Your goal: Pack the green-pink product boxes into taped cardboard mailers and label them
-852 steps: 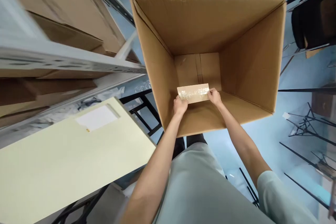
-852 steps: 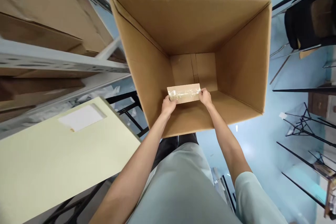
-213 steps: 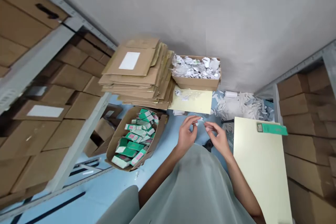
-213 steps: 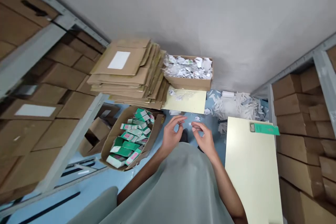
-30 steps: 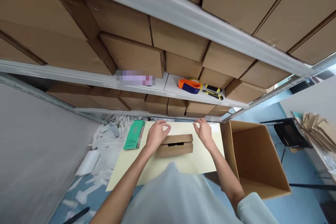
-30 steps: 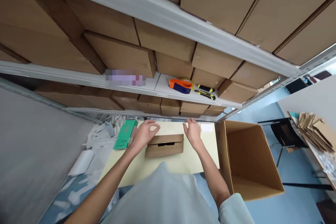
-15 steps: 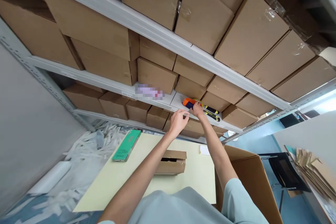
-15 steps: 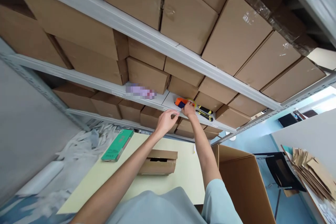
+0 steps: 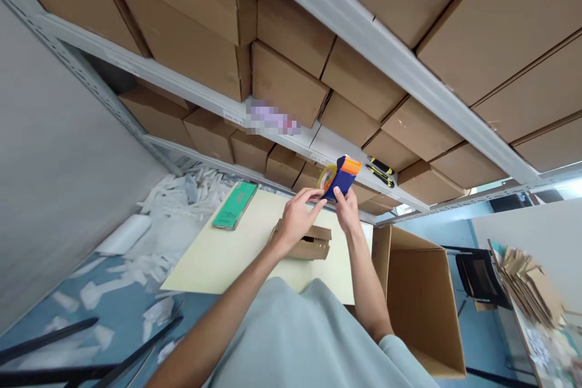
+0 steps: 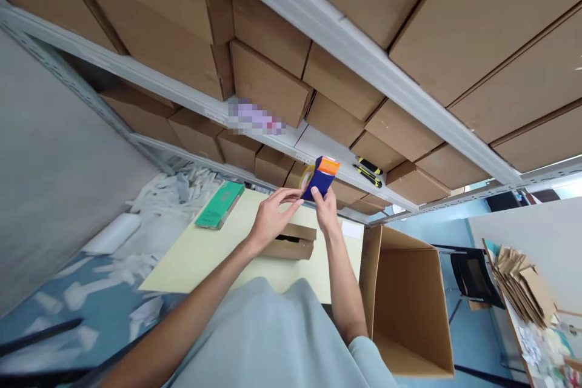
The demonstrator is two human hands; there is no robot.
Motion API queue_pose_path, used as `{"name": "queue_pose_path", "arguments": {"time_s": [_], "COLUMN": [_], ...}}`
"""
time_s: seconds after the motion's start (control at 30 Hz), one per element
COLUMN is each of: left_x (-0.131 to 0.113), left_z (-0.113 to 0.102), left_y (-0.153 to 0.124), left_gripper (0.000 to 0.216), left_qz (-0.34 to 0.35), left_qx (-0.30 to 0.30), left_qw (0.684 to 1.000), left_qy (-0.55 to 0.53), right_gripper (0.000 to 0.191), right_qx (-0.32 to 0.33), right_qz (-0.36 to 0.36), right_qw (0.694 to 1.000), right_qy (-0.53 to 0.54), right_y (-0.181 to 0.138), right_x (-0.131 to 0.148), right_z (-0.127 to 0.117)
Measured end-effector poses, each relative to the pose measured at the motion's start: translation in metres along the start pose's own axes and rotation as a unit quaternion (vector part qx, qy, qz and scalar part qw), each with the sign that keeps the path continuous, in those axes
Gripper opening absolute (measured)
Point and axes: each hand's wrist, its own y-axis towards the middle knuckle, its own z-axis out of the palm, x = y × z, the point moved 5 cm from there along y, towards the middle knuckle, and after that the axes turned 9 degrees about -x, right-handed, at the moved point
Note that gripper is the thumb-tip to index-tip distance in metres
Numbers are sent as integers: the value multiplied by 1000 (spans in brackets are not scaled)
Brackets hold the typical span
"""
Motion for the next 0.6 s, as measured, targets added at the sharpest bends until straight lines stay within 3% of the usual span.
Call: {"name": "queue_pose_path", "arguments": {"time_s": [0.1, 0.23, 0.33, 0.47, 0.6], "left_x": [-27, -59, -66, -57, -64], "left_z": [-24, -55, -73, -91, -119], "left_y": [-23, -45, -56, -63, -54], "left_gripper": [25, 25, 24, 22, 22], "left_qz": [23, 34, 32, 12, -12], "left_qx": [-14, 15, 34, 29, -24], "left_qw": [999, 997, 995, 995, 996], "left_qy": [36, 74, 89, 98, 90], "right_gripper": [67, 65, 71, 68, 62], "right_qx": [-16, 3, 48, 54, 128], "right_qz": [47, 64, 78, 57, -4], "right_qw": [994, 987, 988, 996, 991], "right_qy": [100, 145, 125, 52, -34], "right_y": [-59, -101, -111, -111, -114], "right_x": [11, 35, 40, 33, 31], "right_z": [15, 20, 25, 32, 31]}}
